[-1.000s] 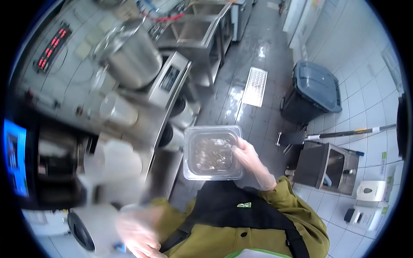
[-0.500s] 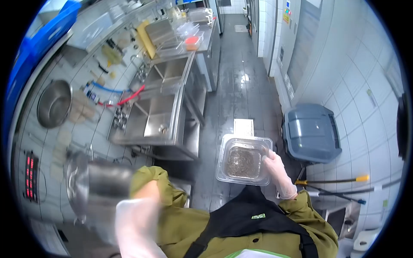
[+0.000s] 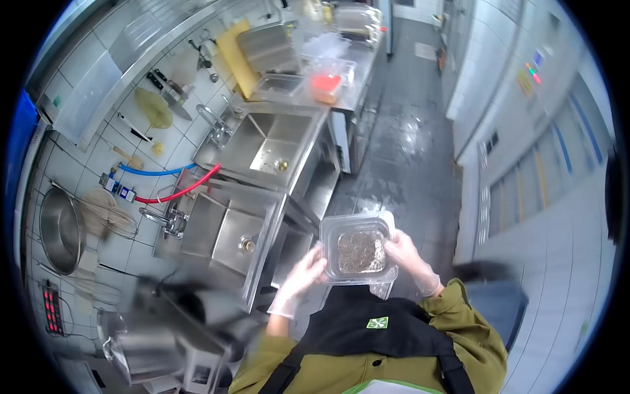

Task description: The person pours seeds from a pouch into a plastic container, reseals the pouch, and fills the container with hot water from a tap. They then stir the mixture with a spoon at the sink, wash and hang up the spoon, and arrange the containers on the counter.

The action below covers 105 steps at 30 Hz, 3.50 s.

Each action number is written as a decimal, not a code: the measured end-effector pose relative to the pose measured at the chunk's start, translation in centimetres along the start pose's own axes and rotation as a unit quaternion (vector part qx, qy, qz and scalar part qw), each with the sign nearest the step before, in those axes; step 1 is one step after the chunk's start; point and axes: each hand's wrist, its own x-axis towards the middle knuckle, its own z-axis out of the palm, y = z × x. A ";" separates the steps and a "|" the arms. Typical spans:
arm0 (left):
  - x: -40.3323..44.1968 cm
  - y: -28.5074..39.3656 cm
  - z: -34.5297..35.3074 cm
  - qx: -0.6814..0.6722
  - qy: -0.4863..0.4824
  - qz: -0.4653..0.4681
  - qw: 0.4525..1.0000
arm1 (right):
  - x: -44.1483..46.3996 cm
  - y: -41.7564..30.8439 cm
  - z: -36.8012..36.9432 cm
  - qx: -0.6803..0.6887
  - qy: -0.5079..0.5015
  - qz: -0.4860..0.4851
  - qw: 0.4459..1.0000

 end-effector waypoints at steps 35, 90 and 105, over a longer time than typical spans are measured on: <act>37.1 12.8 -15.7 -0.503 0.662 0.033 0.555 | 89.4 -52.3 53.7 -0.142 -0.142 -0.544 0.814; 38.9 13.2 -17.6 -0.497 0.575 0.011 0.650 | 57.3 -25.5 18.8 -0.268 -0.595 -0.456 0.605; 39.3 14.0 -17.5 -0.504 0.541 0.013 0.673 | 58.1 -26.3 17.4 -0.343 -0.572 -0.516 0.537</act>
